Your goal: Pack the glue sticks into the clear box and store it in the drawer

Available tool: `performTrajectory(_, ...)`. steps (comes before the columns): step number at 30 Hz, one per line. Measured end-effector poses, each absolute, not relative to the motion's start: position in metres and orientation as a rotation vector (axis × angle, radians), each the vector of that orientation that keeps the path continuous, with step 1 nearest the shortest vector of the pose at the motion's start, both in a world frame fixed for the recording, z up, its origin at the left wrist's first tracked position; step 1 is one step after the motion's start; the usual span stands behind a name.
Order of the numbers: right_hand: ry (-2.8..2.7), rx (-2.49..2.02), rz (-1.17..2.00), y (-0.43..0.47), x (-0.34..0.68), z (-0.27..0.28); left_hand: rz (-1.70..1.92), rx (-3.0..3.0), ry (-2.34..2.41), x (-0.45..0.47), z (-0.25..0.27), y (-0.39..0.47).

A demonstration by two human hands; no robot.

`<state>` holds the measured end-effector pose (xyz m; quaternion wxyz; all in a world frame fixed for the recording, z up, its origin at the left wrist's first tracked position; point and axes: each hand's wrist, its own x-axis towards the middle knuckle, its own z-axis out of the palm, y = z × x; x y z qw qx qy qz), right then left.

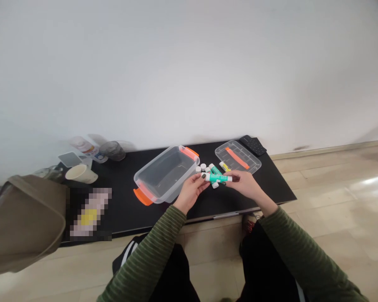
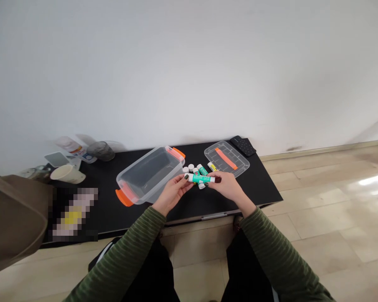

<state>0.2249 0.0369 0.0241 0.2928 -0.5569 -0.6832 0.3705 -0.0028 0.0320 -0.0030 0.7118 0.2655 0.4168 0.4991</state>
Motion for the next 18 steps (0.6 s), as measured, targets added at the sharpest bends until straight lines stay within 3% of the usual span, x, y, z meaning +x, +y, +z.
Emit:
performTrajectory(11,-1.974,-1.397,1.479,0.033,0.218,0.024,1.069,0.761,0.890,-0.003,-0.001,0.029)
performTrajectory(18,-2.147,-1.712,0.986,0.044,0.217,0.019,1.114,1.093,1.219,0.003,-0.015,0.046)
